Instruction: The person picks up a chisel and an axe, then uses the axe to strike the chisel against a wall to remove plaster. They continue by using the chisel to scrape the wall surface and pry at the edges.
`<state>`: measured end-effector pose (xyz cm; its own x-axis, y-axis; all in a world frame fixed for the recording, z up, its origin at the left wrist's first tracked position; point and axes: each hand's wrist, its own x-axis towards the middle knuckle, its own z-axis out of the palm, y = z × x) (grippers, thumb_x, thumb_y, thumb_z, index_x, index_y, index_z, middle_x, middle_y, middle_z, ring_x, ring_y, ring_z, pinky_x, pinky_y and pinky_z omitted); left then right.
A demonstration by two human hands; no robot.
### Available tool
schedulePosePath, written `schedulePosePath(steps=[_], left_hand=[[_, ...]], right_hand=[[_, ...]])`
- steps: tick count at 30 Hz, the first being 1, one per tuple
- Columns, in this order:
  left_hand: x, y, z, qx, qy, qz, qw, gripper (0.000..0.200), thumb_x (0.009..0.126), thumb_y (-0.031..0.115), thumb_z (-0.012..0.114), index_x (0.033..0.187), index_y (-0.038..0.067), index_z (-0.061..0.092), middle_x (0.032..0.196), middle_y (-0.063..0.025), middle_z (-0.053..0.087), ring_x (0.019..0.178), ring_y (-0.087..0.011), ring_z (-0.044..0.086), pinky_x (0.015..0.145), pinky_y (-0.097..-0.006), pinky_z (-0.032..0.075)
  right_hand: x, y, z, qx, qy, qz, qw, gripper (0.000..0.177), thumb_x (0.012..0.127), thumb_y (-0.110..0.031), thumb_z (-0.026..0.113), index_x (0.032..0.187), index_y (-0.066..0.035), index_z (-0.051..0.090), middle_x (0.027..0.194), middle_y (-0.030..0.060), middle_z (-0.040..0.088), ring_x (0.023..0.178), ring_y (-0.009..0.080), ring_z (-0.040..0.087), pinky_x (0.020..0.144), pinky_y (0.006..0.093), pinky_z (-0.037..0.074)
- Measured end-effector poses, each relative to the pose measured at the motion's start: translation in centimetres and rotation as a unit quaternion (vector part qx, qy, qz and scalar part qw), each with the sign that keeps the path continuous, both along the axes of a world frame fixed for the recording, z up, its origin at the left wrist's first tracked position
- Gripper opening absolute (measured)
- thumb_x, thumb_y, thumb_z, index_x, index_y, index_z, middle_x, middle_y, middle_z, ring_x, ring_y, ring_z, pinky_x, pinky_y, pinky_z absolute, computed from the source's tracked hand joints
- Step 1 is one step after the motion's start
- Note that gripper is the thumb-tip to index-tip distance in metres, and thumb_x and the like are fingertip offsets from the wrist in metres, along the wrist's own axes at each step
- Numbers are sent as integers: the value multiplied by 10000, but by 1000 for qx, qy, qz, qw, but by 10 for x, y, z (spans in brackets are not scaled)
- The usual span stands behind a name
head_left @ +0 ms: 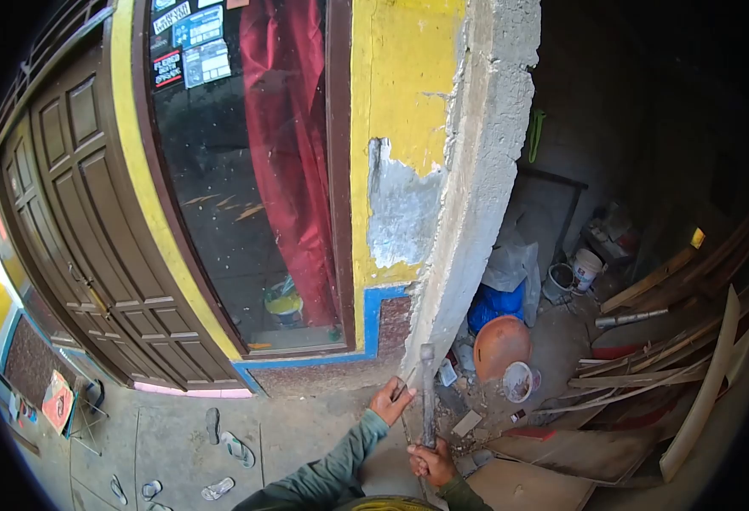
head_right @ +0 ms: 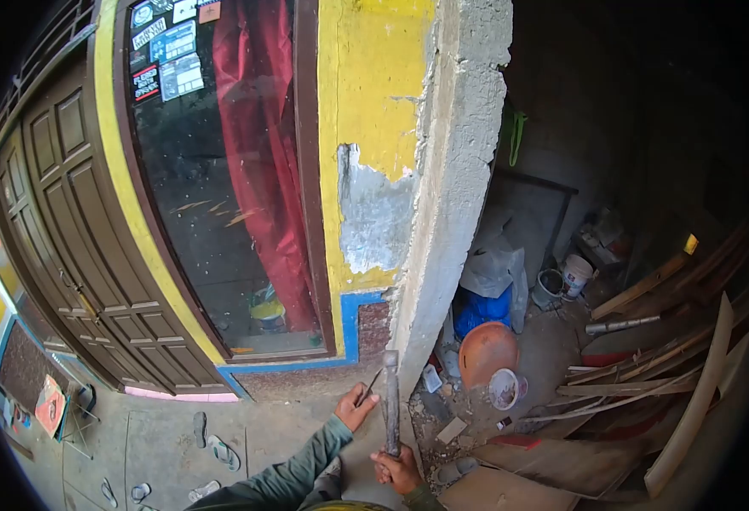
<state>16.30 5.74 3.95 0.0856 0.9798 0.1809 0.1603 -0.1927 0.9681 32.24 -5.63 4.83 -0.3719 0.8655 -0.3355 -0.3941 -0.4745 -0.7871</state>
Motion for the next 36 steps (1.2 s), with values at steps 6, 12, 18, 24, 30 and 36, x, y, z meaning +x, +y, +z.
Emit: schedulePosePath(steps=[6,12,18,24,30,36], left_hand=[[-38,77,74,130,72,-3,989,234,870,218,641,843,47,483,618,-114,452,574,-219,452,545,-366,390],[-64,171,158,410,250,-184,858,364,684,225,734,922,77,501,743,-118,542,675,-317,592,583,-429,458],[-46,229,213,550,295,-231,746,385,586,212,713,893,85,518,742,-59,481,708,-266,570,588,-375,468],[-18,273,226,586,389,-223,675,494,570,241,726,1012,95,562,823,-57,524,812,-232,587,671,-352,475],[-24,291,230,460,215,53,860,856,609,181,788,1375,37,434,1302,-165,498,1220,-350,474,1019,-433,367],[16,283,175,47,-257,-211,942,577,951,297,563,1421,31,360,1191,-154,585,1073,-209,580,886,-356,489]], right_hand=[[-9,59,58,188,-171,-215,943,175,798,-33,637,863,-38,474,562,46,466,424,152,473,429,327,420],[-23,139,157,251,-94,-345,899,292,820,-144,668,1010,21,520,597,48,502,412,128,468,410,268,396],[-37,192,174,278,-109,-401,866,382,830,-192,667,1087,23,483,644,68,527,415,105,455,404,238,378],[-24,235,180,285,-169,-403,853,355,806,-140,656,1066,-5,455,649,76,528,425,115,454,400,239,380],[9,283,192,351,-86,-494,790,208,824,-79,629,946,15,489,633,70,547,436,117,475,435,246,414],[35,318,202,385,-86,-459,796,298,802,-146,646,1023,-36,477,657,34,498,468,94,447,419,226,370]])
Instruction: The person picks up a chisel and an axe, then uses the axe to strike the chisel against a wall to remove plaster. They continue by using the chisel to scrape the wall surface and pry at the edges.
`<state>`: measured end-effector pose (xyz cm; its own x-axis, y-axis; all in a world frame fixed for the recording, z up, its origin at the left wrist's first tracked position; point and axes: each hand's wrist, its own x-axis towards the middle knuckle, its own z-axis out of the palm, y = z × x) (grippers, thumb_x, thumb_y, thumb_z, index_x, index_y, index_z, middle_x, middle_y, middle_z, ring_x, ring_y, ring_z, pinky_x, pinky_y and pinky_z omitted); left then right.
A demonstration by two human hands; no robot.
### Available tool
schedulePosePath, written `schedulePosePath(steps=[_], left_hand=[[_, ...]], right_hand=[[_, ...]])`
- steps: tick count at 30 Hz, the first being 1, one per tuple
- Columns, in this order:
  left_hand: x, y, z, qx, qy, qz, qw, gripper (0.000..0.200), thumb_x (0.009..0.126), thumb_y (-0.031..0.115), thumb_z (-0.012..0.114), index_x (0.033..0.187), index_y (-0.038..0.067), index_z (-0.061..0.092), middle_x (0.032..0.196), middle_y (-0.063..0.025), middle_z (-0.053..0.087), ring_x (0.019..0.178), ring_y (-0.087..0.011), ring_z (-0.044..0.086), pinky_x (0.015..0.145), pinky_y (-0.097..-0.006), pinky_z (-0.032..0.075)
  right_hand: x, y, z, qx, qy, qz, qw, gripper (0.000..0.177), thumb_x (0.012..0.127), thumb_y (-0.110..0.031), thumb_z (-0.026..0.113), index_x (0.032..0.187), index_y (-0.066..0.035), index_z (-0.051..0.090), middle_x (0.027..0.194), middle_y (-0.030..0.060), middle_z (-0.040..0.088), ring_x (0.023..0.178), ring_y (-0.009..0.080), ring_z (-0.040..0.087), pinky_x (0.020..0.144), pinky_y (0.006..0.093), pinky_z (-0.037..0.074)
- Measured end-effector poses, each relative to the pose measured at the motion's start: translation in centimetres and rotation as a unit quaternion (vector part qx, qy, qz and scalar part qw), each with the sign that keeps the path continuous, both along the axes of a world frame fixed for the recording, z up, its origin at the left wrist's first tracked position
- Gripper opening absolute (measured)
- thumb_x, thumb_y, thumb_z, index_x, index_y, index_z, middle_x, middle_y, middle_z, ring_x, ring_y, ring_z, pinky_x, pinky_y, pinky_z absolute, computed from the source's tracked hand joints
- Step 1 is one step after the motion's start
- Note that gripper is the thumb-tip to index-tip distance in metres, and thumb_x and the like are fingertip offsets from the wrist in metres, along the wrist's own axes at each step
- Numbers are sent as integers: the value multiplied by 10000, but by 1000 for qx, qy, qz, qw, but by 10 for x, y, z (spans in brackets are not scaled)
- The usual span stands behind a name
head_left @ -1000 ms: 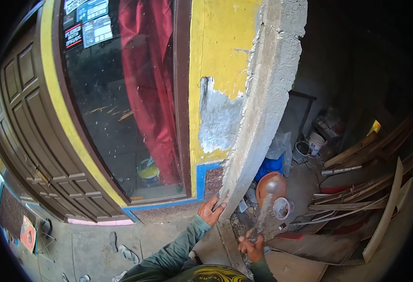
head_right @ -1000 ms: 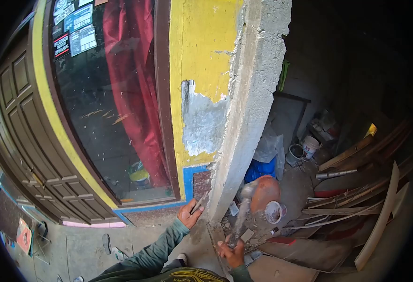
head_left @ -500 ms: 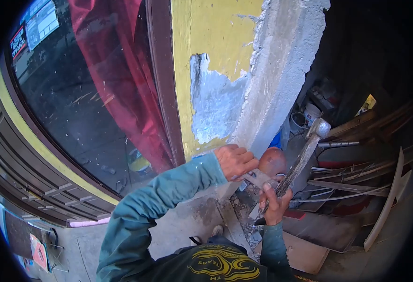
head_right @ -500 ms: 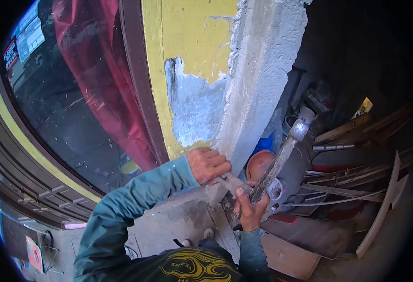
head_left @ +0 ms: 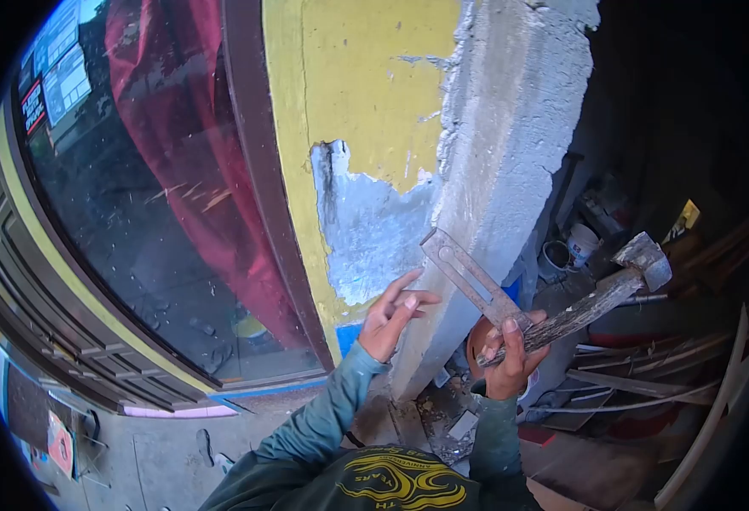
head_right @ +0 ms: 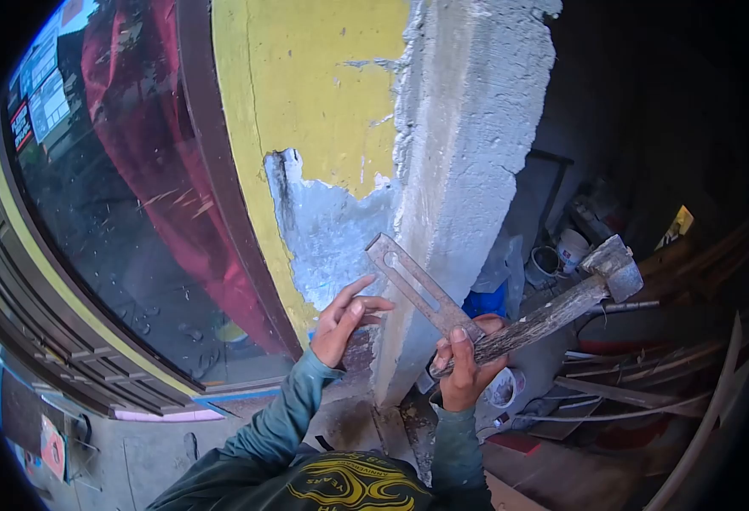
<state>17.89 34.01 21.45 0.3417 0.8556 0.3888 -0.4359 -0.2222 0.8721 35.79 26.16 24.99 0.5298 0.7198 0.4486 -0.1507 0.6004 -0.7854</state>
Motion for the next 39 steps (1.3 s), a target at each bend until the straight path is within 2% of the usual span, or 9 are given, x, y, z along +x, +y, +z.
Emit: schedulePosePath(steps=[3,5,6,7,11,19,25,27,39], left_hand=[[12,13,23,-86,-180,-120,972,530,1004,325,448,1426,21,346,1209,-158,577,1080,-212,575,888,-358,489],[6,4,49,-72,-139,-31,987,591,936,292,579,1400,-7,369,1240,-172,555,1100,-297,566,922,-413,455],[0,-2,63,172,63,181,966,645,875,278,641,1395,-2,383,1251,-182,538,1123,-331,541,929,-449,434],[-6,-6,74,394,252,366,805,703,813,264,702,1390,3,397,1262,-193,521,1146,-366,515,936,-484,413],[-6,-19,80,520,464,186,693,730,735,274,745,1382,85,465,1286,-87,528,1198,-283,481,1004,-462,331],[-7,6,60,594,451,170,645,558,740,236,718,1250,58,580,1116,-73,623,1012,-236,589,823,-362,467],[-10,20,27,441,311,56,840,492,797,161,729,1226,-7,558,982,-117,653,853,-223,643,716,-290,520],[-3,27,16,40,108,-57,992,400,849,115,704,1189,-29,552,920,-71,657,810,-142,641,720,-242,509],[63,64,56,-233,-266,-118,928,223,931,251,624,1003,41,615,798,-34,649,655,-105,624,549,-245,511]], right_hand=[[-4,2,1,-21,19,7,1000,268,803,-170,646,976,-39,488,616,11,467,468,87,441,418,221,364],[1,0,-7,-27,28,-1,999,274,796,-163,639,986,-37,488,624,16,478,470,86,442,422,218,371],[3,-3,-6,-23,7,26,999,238,790,-116,636,933,-31,465,628,38,492,465,100,458,429,236,393],[5,-3,-5,-20,-13,51,998,216,785,-70,632,880,-25,443,632,60,507,459,114,474,436,253,416],[-6,-13,3,-52,-14,16,998,225,791,-73,641,912,16,473,638,74,549,453,109,483,431,243,408],[-6,-20,7,-117,-84,27,989,255,813,-112,671,951,32,513,648,77,566,461,90,492,421,223,394],[-2,-5,-7,2,-79,3,997,525,844,-332,678,1179,33,502,686,29,533,522,85,503,445,207,399],[5,-9,-8,38,-45,-21,998,666,850,-445,661,1271,25,447,741,23,515,549,85,493,475,208,414],[11,-32,-27,-36,-91,-43,994,674,891,-207,595,1393,20,207,911,114,523,620,140,519,523,285,478]])
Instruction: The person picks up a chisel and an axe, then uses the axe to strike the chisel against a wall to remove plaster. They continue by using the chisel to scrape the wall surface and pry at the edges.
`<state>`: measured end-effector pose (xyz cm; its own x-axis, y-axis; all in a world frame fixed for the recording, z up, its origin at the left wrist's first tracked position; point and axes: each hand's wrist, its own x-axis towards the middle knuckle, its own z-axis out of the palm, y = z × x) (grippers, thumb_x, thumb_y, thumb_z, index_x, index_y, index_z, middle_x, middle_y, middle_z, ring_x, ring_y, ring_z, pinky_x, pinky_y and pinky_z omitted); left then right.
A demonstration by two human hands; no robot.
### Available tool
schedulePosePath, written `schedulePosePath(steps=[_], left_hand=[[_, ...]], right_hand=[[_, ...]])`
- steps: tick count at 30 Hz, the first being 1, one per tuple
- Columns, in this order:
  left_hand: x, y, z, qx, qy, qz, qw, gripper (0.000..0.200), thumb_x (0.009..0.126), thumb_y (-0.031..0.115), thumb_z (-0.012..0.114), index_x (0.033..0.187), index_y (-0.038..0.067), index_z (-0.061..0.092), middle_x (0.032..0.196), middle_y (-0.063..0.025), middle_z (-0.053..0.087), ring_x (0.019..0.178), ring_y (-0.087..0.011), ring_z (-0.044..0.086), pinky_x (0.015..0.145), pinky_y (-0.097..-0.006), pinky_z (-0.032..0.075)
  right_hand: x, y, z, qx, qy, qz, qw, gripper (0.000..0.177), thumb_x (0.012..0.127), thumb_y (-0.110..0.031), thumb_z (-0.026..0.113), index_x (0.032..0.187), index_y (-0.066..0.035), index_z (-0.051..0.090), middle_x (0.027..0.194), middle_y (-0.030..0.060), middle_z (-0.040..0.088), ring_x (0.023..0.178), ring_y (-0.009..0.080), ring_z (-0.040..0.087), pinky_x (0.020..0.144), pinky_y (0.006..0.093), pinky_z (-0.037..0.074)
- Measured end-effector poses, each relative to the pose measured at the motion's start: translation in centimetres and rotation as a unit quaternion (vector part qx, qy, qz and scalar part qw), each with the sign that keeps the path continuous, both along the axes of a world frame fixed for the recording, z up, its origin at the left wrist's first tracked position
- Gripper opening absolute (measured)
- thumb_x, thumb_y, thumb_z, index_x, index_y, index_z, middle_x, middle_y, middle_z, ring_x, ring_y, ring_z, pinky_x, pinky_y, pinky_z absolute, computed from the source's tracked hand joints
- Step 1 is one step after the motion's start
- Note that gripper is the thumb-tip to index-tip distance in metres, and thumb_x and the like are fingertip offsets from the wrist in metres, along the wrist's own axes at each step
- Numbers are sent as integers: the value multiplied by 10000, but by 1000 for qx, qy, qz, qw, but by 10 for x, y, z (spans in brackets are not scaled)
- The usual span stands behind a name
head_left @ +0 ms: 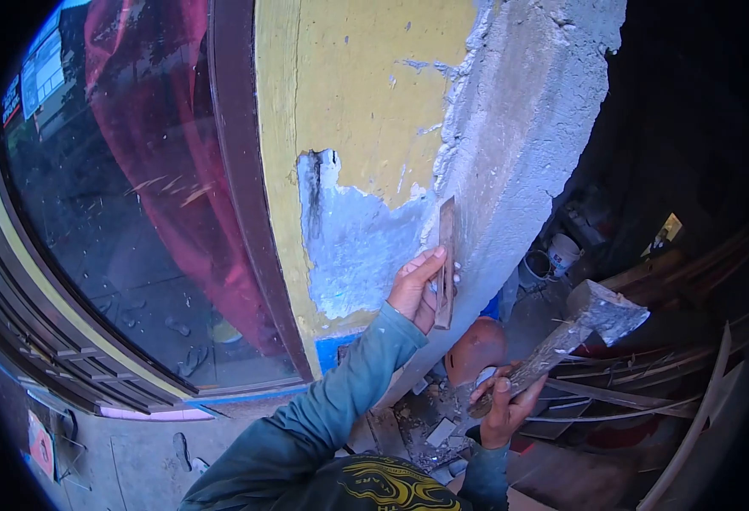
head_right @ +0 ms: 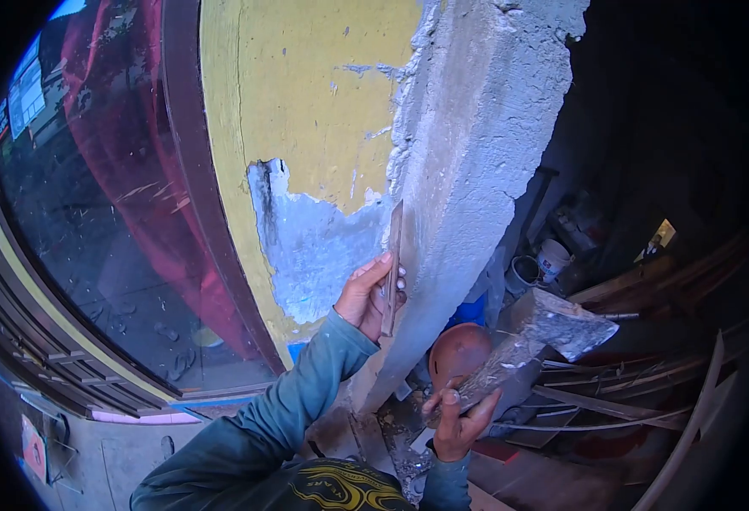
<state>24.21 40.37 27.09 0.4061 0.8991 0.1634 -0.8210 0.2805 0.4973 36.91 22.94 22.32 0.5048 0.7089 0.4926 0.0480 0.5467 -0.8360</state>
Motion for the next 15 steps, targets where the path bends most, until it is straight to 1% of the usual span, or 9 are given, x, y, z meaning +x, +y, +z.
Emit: schedulePosePath(steps=[1,3,6,7,8,10,11,13,15], left_hand=[[3,2,4,2,-2,-2,1000,223,931,251,624,1003,41,615,798,-34,649,655,-105,624,549,-245,511],[6,5,13,-58,44,13,997,220,942,277,603,934,57,603,748,-37,629,565,-116,579,489,-249,471],[9,17,7,-40,24,-9,999,229,945,288,595,937,60,615,737,-24,639,531,-112,578,465,-241,473],[9,18,10,-41,22,-8,999,229,945,288,595,937,60,615,737,-24,639,531,-112,578,465,-241,473],[11,20,14,-55,5,-13,998,229,948,291,588,936,65,620,731,-21,643,516,-116,577,454,-239,471],[16,22,15,-72,-16,-16,997,230,951,295,582,936,69,625,725,-18,646,502,-120,576,443,-237,468],[19,24,13,-60,-18,-15,998,222,953,296,579,944,79,625,740,-21,655,503,-119,577,444,-237,469],[24,27,10,-48,-21,-13,999,215,954,297,576,953,88,626,755,-23,664,503,-119,577,445,-238,471],[29,30,8,-47,-58,-24,997,204,955,293,575,971,95,623,774,-31,673,522,-121,584,463,-250,482]], right_hand=[[-4,-2,2,-8,6,12,1000,692,891,-187,591,1407,19,179,922,118,524,611,144,519,523,288,478],[-6,-4,-3,-23,9,30,999,723,895,-136,570,1435,19,114,913,119,528,586,143,510,516,288,465],[-6,-5,-13,-45,-14,26,999,718,901,-126,551,1443,18,103,895,116,531,586,137,504,512,281,449],[-10,-3,-12,-26,-21,13,999,627,913,-157,551,1392,30,193,859,109,534,588,134,500,511,274,436],[-8,-2,-15,-28,-22,14,999,627,913,-157,551,1392,30,193,859,109,534,588,134,500,511,274,436],[-4,3,-24,28,-14,54,998,507,923,-200,550,1292,34,294,828,106,535,597,138,512,529,275,446],[-4,4,-24,27,-15,58,998,507,923,-200,550,1292,34,294,828,106,535,597,138,512,529,275,446],[-8,5,-24,18,-95,11,995,438,930,-244,547,1209,26,345,795,101,534,610,139,524,550,284,457],[-15,3,-21,6,-124,24,992,407,943,-274,529,1182,2,349,824,94,515,618,135,509,556,285,448]])
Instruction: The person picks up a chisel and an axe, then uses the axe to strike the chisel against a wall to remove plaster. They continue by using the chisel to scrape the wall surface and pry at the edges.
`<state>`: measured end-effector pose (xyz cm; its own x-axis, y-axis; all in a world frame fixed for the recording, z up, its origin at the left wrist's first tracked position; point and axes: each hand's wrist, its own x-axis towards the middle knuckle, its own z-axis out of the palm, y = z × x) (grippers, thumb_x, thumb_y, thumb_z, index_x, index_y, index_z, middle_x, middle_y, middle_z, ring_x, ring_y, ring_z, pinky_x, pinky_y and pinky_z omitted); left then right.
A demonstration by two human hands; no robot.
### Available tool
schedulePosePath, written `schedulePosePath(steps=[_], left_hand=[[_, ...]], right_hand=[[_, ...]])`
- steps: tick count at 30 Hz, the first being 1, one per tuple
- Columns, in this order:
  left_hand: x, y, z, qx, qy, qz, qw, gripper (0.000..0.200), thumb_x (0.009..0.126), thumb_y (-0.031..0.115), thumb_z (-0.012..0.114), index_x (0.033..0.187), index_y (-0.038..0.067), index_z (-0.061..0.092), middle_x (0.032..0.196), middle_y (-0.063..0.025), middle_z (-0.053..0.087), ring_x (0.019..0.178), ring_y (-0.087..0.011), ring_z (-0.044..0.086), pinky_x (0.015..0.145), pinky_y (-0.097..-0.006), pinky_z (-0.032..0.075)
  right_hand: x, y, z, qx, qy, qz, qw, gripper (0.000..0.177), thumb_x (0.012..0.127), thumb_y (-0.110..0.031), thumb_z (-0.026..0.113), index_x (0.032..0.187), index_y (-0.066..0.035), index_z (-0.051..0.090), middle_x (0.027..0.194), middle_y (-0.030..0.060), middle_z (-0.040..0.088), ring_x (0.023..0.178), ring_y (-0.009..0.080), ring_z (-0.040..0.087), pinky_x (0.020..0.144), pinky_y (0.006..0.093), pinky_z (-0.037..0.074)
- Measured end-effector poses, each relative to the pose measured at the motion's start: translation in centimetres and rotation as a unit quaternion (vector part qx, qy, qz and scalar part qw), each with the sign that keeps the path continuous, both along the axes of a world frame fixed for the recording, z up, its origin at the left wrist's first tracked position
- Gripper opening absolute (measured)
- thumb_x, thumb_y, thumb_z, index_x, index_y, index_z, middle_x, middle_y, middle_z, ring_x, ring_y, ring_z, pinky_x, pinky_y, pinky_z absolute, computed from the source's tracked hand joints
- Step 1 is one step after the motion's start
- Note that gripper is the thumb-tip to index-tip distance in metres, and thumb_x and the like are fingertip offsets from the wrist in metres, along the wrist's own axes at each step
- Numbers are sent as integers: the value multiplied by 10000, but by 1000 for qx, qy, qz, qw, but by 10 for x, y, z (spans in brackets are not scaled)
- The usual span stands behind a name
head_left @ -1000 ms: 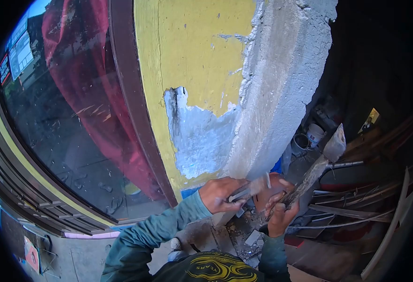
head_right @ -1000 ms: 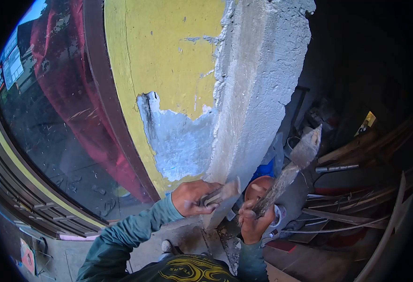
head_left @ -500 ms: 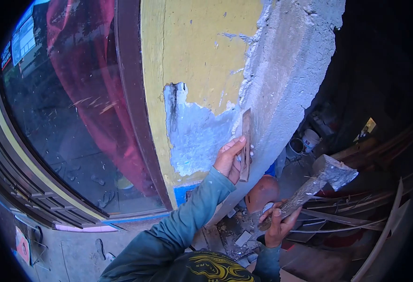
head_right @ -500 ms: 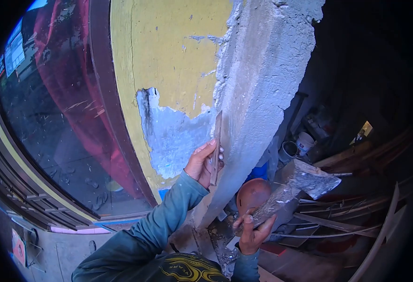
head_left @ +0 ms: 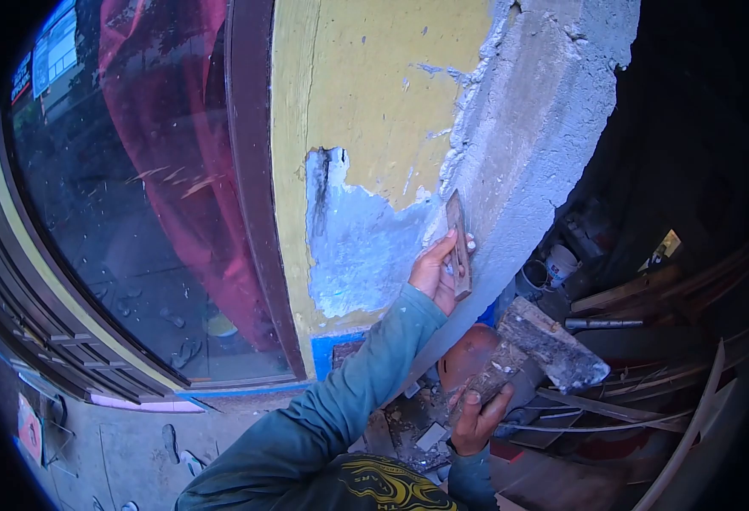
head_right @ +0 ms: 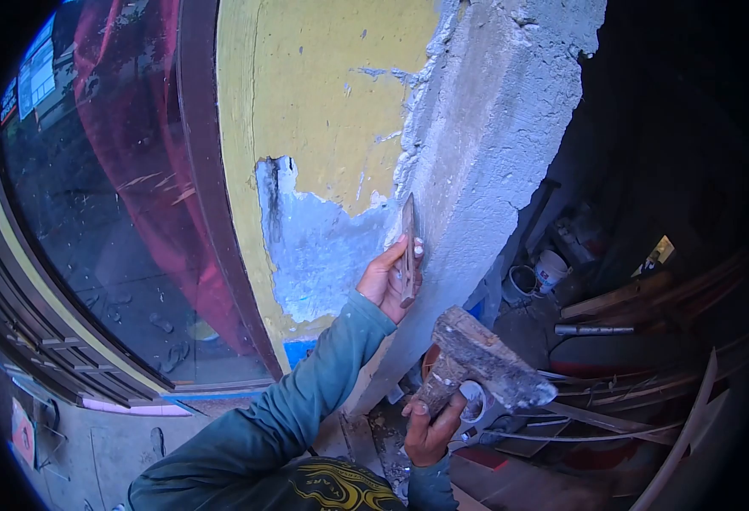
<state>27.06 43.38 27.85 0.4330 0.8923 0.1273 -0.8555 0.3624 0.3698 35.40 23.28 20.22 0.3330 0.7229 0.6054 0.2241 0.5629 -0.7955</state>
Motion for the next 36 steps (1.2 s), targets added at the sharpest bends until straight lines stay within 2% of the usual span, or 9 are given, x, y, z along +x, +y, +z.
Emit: schedulePosePath(steps=[8,11,13,16,22,28,32,35,36], left_hand=[[15,-4,25,-20,-71,-1,997,205,943,280,600,1020,91,610,888,-53,685,669,-111,623,605,-268,529],[15,-1,23,-10,-76,-6,997,209,942,280,602,1031,91,607,905,-54,684,685,-108,619,634,-276,535],[15,-2,22,-5,-74,-11,997,212,943,281,600,1033,89,606,904,-54,684,683,-107,615,642,-281,537],[14,-5,24,-4,-71,-5,997,217,945,284,596,1029,84,606,894,-53,681,673,-104,605,648,-284,534],[16,-6,23,-5,-42,24,999,236,958,315,571,1013,89,609,874,-44,674,670,-106,596,629,-287,523],[4,-29,29,37,-1,-50,998,265,958,347,567,1019,93,612,856,-35,665,711,-127,622,636,-307,525],[12,-19,16,29,-50,-38,998,255,951,349,578,995,101,616,853,-37,666,721,-139,639,626,-311,524],[15,-15,13,34,-61,-29,997,235,947,334,589,983,103,615,839,-42,670,704,-140,640,625,-305,524],[16,-16,13,37,-70,-28,996,223,946,322,593,980,103,615,830,-45,672,694,-139,639,629,-301,526]], right_hand=[[-1,4,-17,2,-82,-35,996,522,935,-246,528,1304,56,316,823,109,563,653,159,549,631,312,477],[7,9,-13,-15,-157,-87,984,554,963,-315,506,1336,41,302,964,139,545,704,187,551,640,316,452],[10,18,-2,73,-323,-225,916,594,965,-328,507,1367,62,309,1115,221,563,877,293,594,788,389,468],[12,28,-5,61,-276,-228,932,610,964,-343,507,1374,71,324,1225,289,526,1056,402,565,918,448,428],[20,50,-3,25,-318,-233,919,615,956,-336,525,1367,76,327,1201,314,533,1074,477,559,907,459,443],[22,56,-8,40,-312,-238,919,599,953,-335,534,1348,75,349,1185,317,538,1056,475,568,890,457,451],[20,55,-4,42,-324,-249,912,591,952,-326,530,1346,76,351,1182,307,547,1063,460,573,892,454,450],[13,51,5,-20,-252,-171,952,588,948,-309,526,1350,82,352,1231,300,525,1126,444,543,945,445,419],[14,52,3,-2,-259,-167,951,544,933,-283,548,1309,76,389,1155,269,556,1042,420,567,897,444,439]])
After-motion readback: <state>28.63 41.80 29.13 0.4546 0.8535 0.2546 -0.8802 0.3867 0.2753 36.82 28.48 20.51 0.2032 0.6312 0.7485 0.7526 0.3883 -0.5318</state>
